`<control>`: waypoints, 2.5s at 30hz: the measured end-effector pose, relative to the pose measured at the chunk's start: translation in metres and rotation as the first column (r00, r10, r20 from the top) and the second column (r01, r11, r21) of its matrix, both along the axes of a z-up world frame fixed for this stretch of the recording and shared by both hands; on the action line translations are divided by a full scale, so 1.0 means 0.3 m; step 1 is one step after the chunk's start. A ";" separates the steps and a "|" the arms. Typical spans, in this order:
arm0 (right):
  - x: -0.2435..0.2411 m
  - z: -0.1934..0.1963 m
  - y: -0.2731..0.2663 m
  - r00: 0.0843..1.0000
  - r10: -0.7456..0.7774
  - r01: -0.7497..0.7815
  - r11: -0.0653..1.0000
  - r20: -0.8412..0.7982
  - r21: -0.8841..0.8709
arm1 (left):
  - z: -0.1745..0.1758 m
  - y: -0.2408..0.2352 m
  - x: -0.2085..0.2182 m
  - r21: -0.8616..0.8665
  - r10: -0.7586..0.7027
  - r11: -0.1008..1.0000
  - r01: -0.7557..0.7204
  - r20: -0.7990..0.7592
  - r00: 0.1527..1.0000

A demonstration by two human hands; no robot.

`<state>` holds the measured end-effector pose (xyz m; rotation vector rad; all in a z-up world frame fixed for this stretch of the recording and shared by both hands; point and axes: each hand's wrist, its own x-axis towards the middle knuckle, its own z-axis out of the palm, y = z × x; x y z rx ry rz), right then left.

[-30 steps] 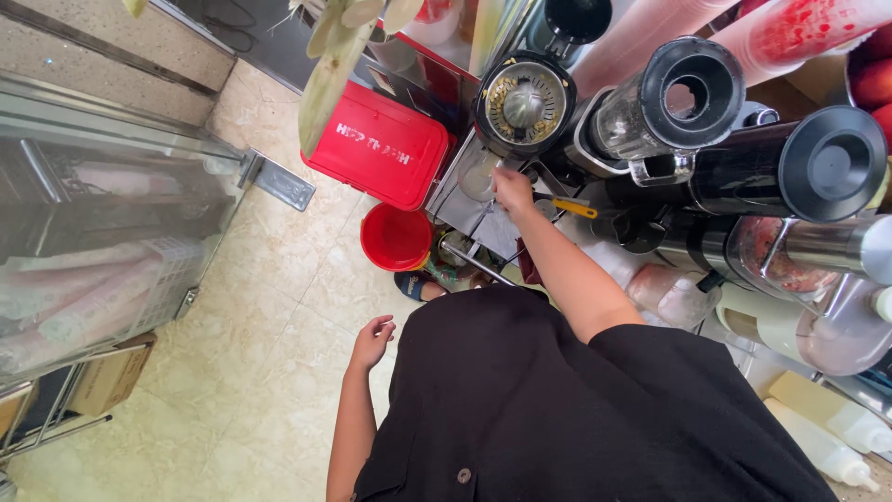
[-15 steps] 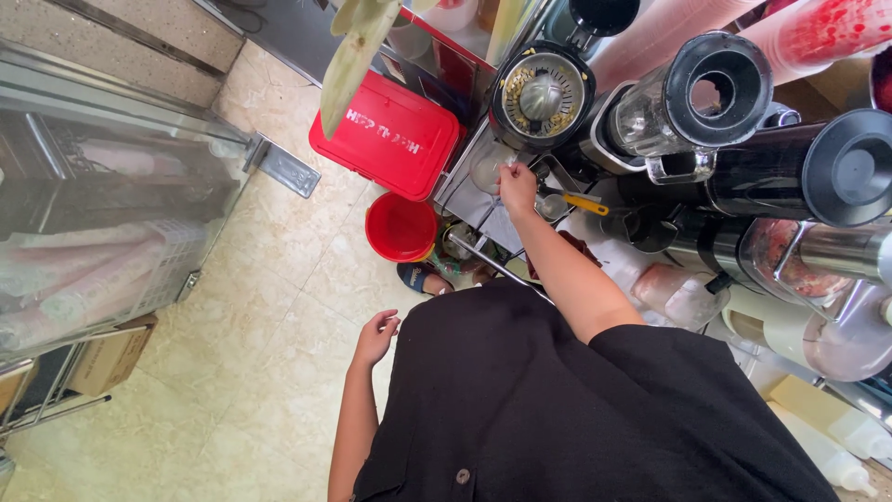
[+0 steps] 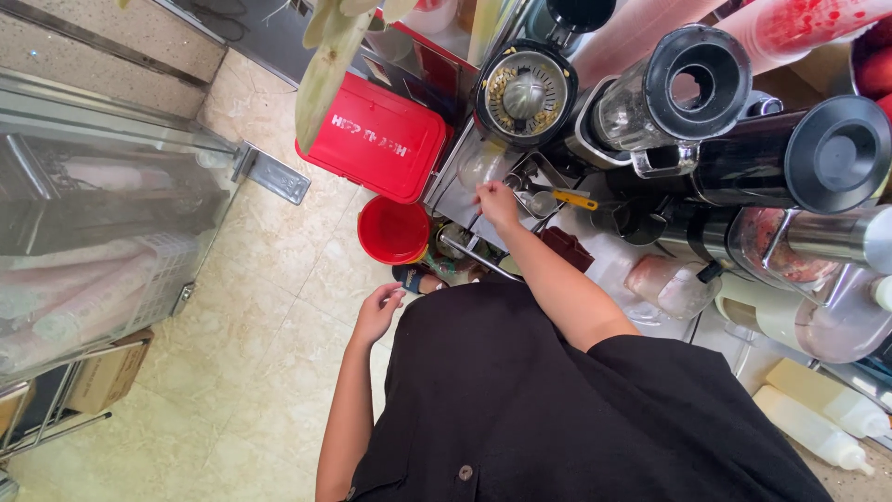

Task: Clean blender parts and components after use.

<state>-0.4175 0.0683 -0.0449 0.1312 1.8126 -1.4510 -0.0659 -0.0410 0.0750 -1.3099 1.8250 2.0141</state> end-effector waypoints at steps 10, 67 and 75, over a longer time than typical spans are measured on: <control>0.215 0.431 0.087 0.861 0.502 -0.490 0.862 0.080 -0.129 | 0.042 -0.010 -0.476 -0.085 -0.003 0.996 -0.015 -0.217 0.976; -0.160 0.920 0.111 0.537 0.274 -0.281 0.950 -0.798 0.137 | -0.167 -0.049 -0.926 -0.775 -0.280 0.612 0.159 -0.025 0.960; -0.154 0.894 0.147 0.570 0.293 -0.268 0.949 -0.768 0.163 | -0.050 -0.063 -0.947 -0.640 -0.327 0.679 0.359 0.174 0.929</control>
